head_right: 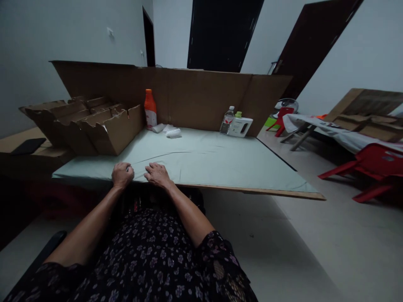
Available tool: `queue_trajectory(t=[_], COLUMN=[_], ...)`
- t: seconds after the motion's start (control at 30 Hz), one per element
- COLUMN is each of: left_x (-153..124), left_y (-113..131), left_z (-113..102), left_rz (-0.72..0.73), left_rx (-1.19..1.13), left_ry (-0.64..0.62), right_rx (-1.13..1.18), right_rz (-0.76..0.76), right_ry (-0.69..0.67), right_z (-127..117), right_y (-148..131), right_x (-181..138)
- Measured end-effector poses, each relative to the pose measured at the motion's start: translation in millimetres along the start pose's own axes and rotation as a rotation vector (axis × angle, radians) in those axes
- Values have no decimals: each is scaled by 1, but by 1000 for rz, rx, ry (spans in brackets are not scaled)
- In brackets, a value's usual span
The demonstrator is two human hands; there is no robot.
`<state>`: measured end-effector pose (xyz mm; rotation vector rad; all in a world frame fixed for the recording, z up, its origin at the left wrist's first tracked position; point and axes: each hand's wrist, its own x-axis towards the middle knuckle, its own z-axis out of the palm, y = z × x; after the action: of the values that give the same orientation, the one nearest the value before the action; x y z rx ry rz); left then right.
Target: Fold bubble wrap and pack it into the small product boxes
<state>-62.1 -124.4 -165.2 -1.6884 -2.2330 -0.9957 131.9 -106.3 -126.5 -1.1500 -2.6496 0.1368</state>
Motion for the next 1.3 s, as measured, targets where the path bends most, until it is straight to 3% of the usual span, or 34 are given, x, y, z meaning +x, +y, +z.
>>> queue_trajectory(t=[0.33, 0.53, 0.67, 0.87, 1.0, 1.1, 1.2, 1.3], left_x=[0, 11, 35, 90, 129, 163, 207, 257], left_y=[7, 6, 3, -5, -23, -44, -71, -99], left_z=[-8, -26, -61, -146, -200, -223, -225, -207], left_rz=[-31, -18, 12, 27, -49, -93, -116, -120], left_rx=[-17, -47, -119, -241, -253, -221, -162, -158], left_ry=[-51, -231, -343, -223, -82, -18, -6, -58], right_rx=[-6, 55, 104, 86, 40, 17, 17, 36], right_rz=[5, -11, -85, -189, -188, -196, -217, -253], right_ry=[-15, -130, -270, -450, -463, -410, -268, -110], right_z=[-2, -17, -41, -77, -107, -137, -168, -193], right_y=[-3, 1, 12, 26, 28, 23, 10, -7], right_x=[-1, 0, 6, 30, 60, 99, 154, 221])
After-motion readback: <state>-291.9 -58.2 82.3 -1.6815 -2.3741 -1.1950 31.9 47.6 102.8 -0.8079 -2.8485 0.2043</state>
